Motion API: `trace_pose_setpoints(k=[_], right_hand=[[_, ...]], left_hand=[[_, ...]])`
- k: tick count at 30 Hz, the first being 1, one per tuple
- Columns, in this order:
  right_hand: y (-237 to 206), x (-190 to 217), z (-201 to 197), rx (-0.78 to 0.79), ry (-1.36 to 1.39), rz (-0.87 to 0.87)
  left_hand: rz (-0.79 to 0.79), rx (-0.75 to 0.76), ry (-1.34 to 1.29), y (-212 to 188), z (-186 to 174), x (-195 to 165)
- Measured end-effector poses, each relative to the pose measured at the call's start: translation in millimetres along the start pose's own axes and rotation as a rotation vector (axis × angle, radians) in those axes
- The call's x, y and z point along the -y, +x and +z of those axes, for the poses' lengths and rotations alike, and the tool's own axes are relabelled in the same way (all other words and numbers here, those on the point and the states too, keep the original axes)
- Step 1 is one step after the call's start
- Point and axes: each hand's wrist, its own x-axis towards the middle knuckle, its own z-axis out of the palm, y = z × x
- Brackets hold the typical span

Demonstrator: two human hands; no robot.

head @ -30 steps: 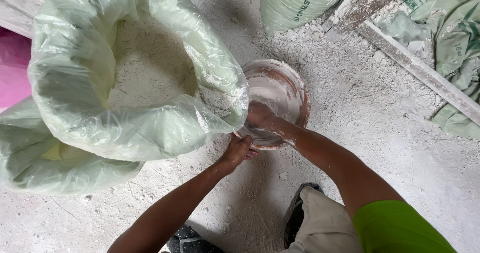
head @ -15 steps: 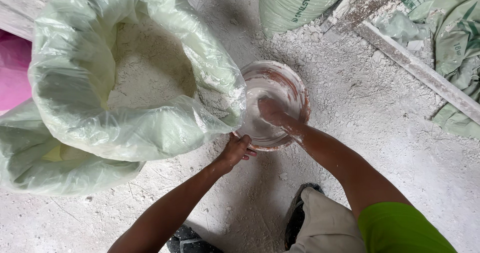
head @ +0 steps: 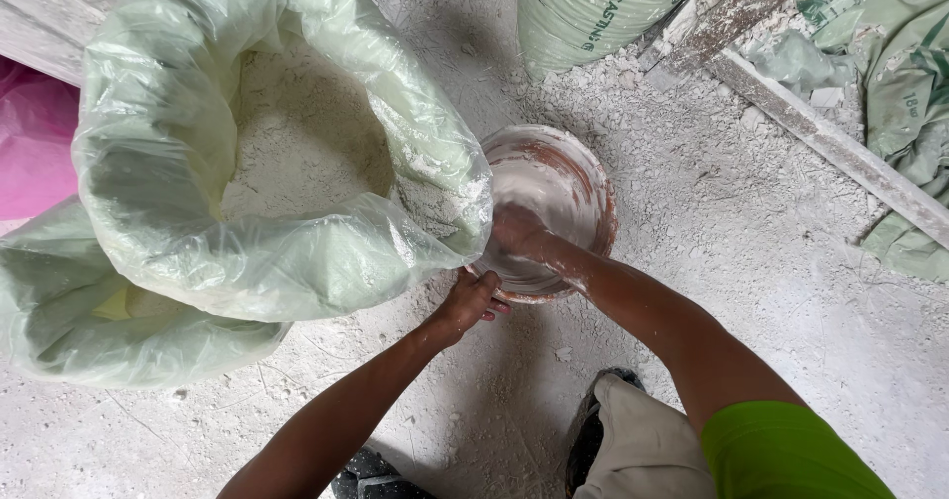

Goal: The person applies white plaster paste by hand onto the fluted surface of a large horizontal mold, spreading and pressing the paste into the grooves. They then rinse their hands and a red scraper at a tap, carry a bowl to a bag of gypsum powder, scoop powder into the bowl, and mix it with water by hand.

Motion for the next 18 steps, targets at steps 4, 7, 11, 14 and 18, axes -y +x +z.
trace_pose_setpoints(k=[4,7,11,14,18], right_hand=[[-11,2,3,-0.110,0.132,-0.118],[-14,-11,8,-0.076,0.110,0.154],[-10,-28,16,0.176,0.179,0.330],[-4,-26,18,0.110,0.264,0.323],[-3,-13,23,-0.161,0.257,0.089]], left_hand=[[0.002,0.026,0.015,3,-1,2],[-0.016,-0.009,0.005,4,-2,3],[-0.010,-0.006,0.002,5,-2,5],[0.004,-0.007,-0.002,6,-2,6],[0.041,0.000,-0.008,7,-2,8]])
